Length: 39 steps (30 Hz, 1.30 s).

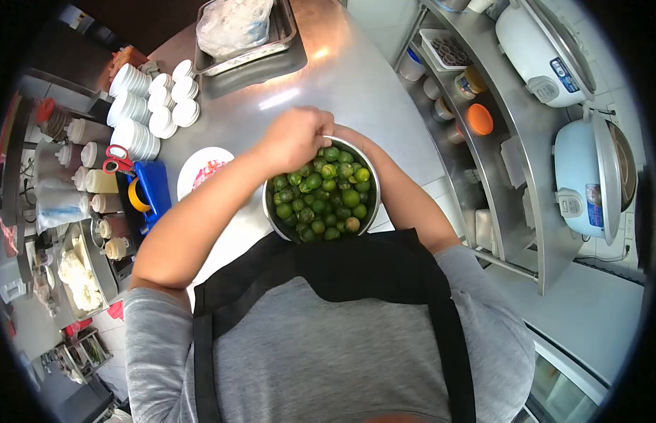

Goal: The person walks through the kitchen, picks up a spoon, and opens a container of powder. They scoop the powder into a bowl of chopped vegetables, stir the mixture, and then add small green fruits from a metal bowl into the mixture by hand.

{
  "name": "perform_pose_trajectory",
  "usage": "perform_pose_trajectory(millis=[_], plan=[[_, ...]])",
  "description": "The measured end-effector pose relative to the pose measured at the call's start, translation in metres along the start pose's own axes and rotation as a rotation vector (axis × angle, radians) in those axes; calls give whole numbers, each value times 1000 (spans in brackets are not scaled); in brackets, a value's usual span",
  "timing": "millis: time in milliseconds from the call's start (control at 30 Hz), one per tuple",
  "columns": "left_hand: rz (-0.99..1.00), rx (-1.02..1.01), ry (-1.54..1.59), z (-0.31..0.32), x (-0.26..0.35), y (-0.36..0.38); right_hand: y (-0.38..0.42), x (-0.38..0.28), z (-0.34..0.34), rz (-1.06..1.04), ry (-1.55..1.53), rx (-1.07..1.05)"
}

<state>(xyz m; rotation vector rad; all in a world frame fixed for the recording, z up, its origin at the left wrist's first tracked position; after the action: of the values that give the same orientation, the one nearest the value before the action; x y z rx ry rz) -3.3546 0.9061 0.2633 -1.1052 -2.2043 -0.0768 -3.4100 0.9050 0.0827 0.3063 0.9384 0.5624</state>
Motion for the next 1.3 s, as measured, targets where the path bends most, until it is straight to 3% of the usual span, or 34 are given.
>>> perform_pose_trajectory(millis=[67, 167, 200, 233, 300, 400, 500, 633, 667, 767, 867, 933, 967, 1000, 1067, 1167, 1200, 1233, 1300], plan=[[-94, -62, 3, 5, -15, 2, 2, 5, 7, 43, 14, -2], [-140, -59, 8, 1, -27, 3, 22, -26, 5, -177, 332, 167], [-167, -53, 7, -2, -31, 3, 30, -32, -1, -129, 269, 273], [-191, -42, 8, -4, -35, 1, 42, -32, -3, -30, 10, 203], [-266, -22, -11, -4, -49, 5, 68, -52, 11, -106, -175, 12], [-372, -6, 37, -6, -67, 18, 78, -65, 0, -360, 222, 178], [-484, 9, 60, -2, -70, 41, 80, -89, 18, -817, 944, 323], [-732, -260, 663, 14, -79, 70, 95, -84, 50, -839, 1092, 176], [-722, -240, 884, 18, -96, 63, 96, -83, 55, -836, 1083, 152], [-556, 39, 1044, 48, -107, 15, 99, -82, 74, -842, 1086, 33], [-321, -267, 868, 98, -86, 3, 105, -85, 83, -911, 1191, 69], [-241, -405, 902, 134, -87, 9, 109, -84, 59, -763, 1296, 286], [-258, -397, 951, 135, -87, 12, 115, -84, 43, -684, 1344, 395], [-271, -390, 999, 120, -70, 16, 121, -79, 36, -699, 1197, 407], [-466, -490, 1234, 130, -76, 18, 119, -74, 25, -644, 1080, 411], [-463, -464, 918, 108, -67, 23, 127, -74, 37, -597, 999, 401], [-492, -445, 968, 109, -68, 25, 132, -77, 46, -590, 990, 395], [-354, -450, 988, 111, -67, 21, 137, -81, 53, -616, 1024, 404], [-282, -438, 947, 117, -72, 20, 149, -85, 64, -658, 1095, 419]])
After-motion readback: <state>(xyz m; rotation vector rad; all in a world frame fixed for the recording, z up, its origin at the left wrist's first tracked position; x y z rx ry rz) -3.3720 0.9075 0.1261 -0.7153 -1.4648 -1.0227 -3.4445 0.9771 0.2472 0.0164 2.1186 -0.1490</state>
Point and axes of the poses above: each hand's wrist, its own y-axis away from the middle knuckle, its own z-axis out of the palm, x = y × z, the point moved 7 cm from there along -y, towards the middle knuckle, and after that the axes turned 15 degrees about x, right-handed, at the moved point
